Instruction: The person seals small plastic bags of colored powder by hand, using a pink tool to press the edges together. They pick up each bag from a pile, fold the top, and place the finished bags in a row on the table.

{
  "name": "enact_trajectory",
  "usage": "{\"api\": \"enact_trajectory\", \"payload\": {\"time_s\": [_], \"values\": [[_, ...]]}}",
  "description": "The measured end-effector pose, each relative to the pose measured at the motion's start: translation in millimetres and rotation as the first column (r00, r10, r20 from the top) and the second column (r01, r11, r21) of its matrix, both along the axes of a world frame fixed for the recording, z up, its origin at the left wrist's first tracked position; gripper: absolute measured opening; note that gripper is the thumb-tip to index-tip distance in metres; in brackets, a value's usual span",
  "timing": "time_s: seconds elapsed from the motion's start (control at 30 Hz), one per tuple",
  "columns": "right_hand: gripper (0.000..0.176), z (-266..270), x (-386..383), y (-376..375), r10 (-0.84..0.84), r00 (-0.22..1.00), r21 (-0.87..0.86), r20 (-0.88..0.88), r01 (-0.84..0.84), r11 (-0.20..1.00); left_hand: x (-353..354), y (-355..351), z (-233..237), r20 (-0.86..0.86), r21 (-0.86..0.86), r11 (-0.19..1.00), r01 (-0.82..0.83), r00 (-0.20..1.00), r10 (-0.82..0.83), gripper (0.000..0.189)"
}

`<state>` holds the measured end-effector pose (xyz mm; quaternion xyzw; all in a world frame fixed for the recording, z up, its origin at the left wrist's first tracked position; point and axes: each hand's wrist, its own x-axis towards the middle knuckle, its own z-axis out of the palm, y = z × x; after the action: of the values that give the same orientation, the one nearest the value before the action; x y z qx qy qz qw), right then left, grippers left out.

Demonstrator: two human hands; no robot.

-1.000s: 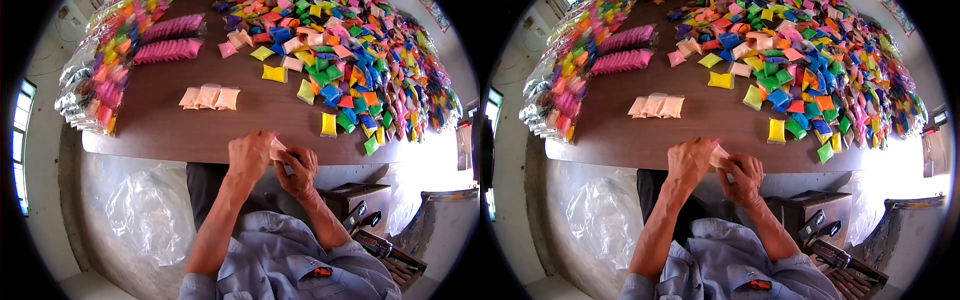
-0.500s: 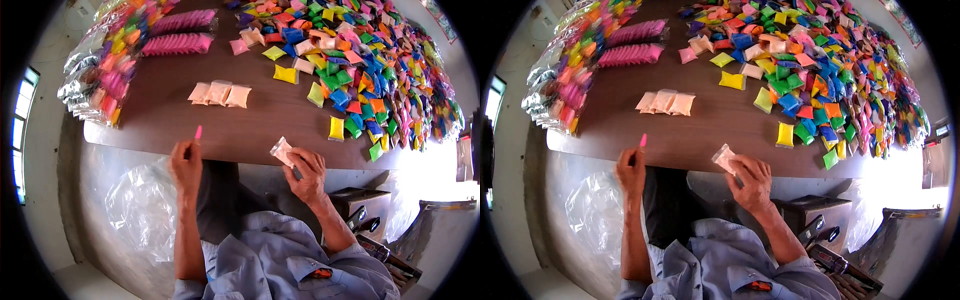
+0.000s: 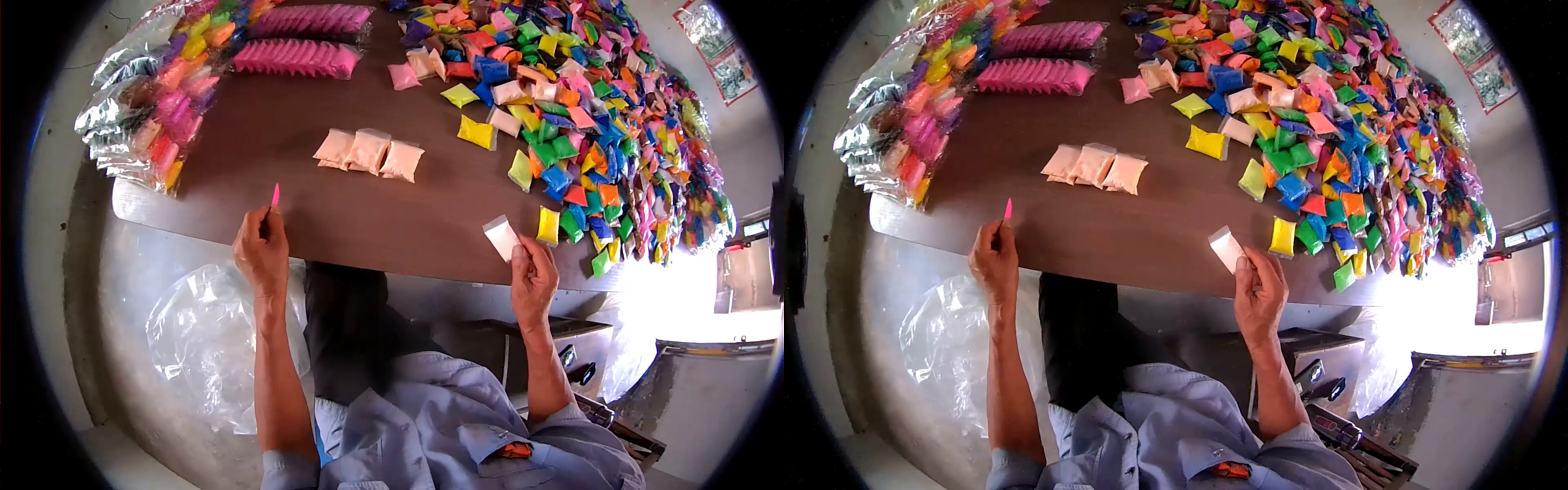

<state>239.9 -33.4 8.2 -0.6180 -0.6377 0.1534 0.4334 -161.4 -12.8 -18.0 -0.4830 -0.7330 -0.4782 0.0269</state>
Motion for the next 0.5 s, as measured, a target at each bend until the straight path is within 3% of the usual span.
{"api": "enact_trajectory", "payload": {"time_s": [0.07,0.13,0.2,0.27,0.33,0.37,0.43,0.5], "values": [[0.019,-5,-2,13,-0.044,0.991,0.132,0.123,0.027,0.991,1,0,-3,-0.009,0.030,1.000,0.009,1.000,-0.009,0.008],[0.019,-7,-6,25,-0.056,0.993,0.131,0.108,0.042,0.991,-1,0,-6,0.004,0.006,1.000,-0.014,1.000,0.014,0.009],[0.019,-4,-10,32,0.010,0.946,0.197,0.324,-0.077,0.977,-1,0,-6,-0.002,0.007,1.000,-0.011,1.000,0.011,0.009],[0.019,3,-20,27,0.048,0.928,0.177,0.370,-0.121,0.977,-2,-2,-6,-0.016,0.005,1.000,-0.011,1.000,0.011,0.010],[0.019,7,-24,4,0.276,0.830,0.090,0.484,-0.361,0.928,-2,-1,-5,-0.017,0.028,1.000,0.002,1.000,-0.002,0.011],[0.019,12,-23,-12,0.273,0.829,0.092,0.488,-0.360,0.928,-1,-1,-3,-0.014,0.032,0.999,0.003,1.000,-0.002,0.011],[0.020,25,-18,-39,0.576,0.760,-0.094,0.300,-0.578,0.811,1,-2,0,0.003,0.017,1.000,0.007,1.000,-0.007,0.011],[0.020,40,-14,-44,0.518,0.823,-0.105,0.234,-0.508,0.855,-2,-2,-7,-0.016,0.020,1.000,0.007,1.000,-0.007,0.009]]}}
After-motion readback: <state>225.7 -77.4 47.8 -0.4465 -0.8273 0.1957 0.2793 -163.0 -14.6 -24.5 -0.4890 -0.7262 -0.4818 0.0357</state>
